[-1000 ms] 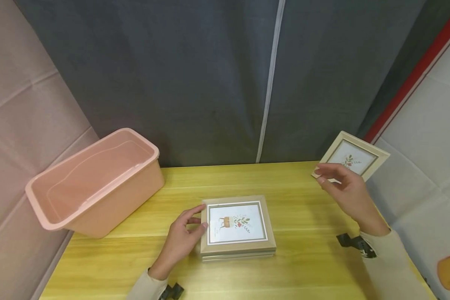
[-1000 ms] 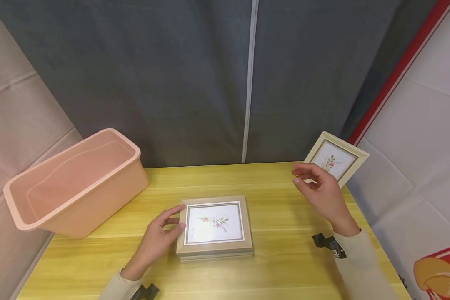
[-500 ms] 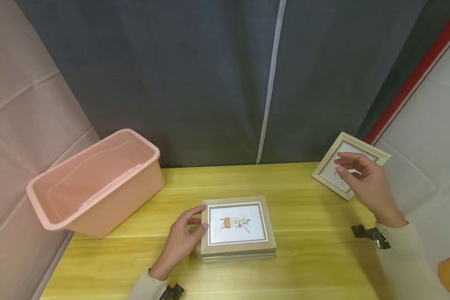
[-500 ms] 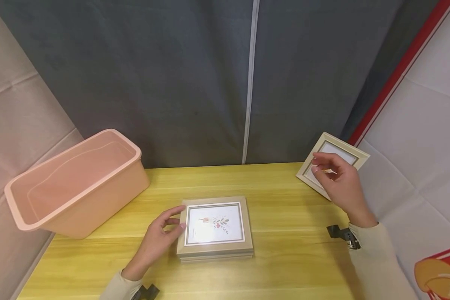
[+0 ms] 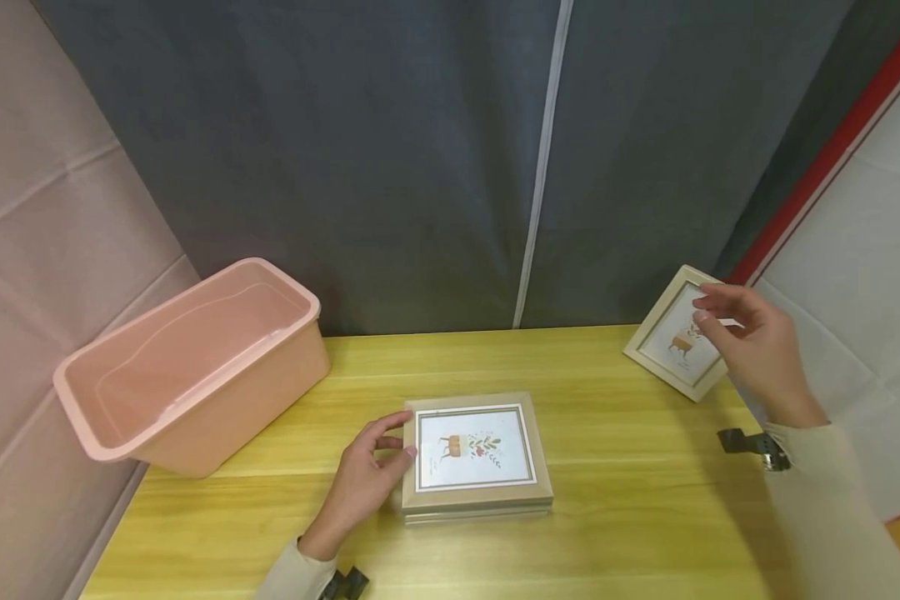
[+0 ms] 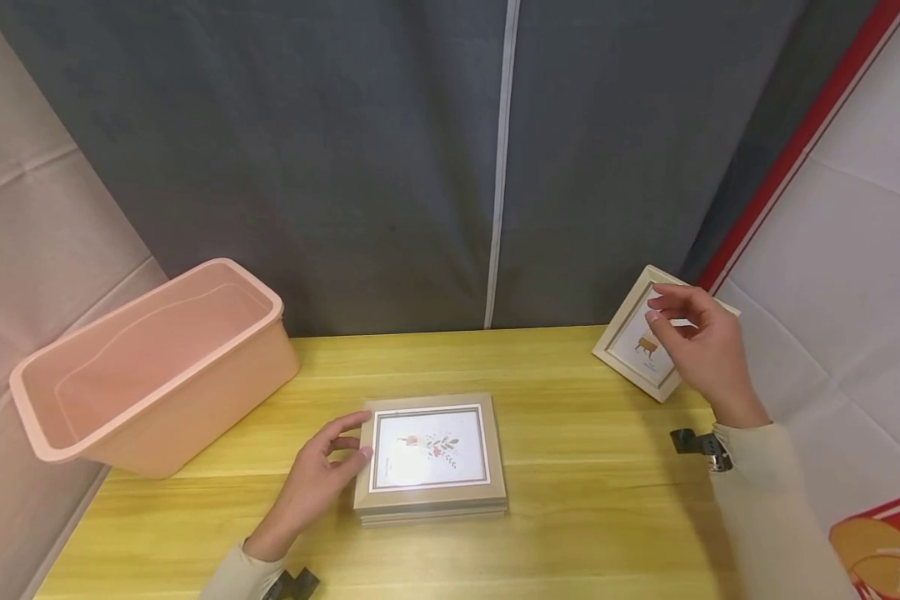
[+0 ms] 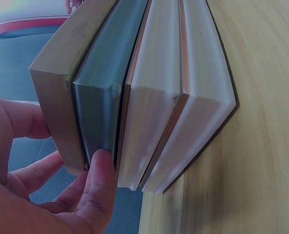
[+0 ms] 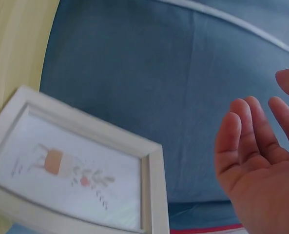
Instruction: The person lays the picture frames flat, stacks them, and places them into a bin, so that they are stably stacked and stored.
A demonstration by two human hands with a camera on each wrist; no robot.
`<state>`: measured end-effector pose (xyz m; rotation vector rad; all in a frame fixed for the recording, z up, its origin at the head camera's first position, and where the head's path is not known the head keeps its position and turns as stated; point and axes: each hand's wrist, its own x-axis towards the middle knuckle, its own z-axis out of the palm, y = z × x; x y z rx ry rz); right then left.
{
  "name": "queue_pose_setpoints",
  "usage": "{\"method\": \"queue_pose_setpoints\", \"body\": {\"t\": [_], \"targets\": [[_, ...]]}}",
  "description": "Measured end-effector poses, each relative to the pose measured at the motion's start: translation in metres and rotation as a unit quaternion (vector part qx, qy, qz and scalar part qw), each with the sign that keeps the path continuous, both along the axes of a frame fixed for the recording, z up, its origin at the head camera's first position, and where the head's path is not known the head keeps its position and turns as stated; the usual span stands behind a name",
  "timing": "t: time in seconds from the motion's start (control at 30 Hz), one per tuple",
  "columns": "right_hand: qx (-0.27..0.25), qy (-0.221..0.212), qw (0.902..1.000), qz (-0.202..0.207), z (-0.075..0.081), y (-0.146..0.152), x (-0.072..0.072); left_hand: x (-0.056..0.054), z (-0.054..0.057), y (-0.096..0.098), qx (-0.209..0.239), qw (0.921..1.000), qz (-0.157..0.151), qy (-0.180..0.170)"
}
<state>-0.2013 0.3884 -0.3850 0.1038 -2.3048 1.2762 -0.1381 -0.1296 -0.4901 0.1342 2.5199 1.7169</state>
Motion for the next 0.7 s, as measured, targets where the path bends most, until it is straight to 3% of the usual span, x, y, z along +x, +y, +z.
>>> {"method": "queue_pose_setpoints", "body": {"t": [0.37,0.7], "targets": [[0.055,-0.004,0.9972,-0.050,-0.002,0.030,-0.019,0.000,0.000,-0.001,-0.003,1.0000,0.001,0.002],[0.086,-0.062,0.9899,-0.093,0.000,0.057,-0.030,-0.002,0.000,-0.002,-0.003,1.0000,0.003,0.002]]}}
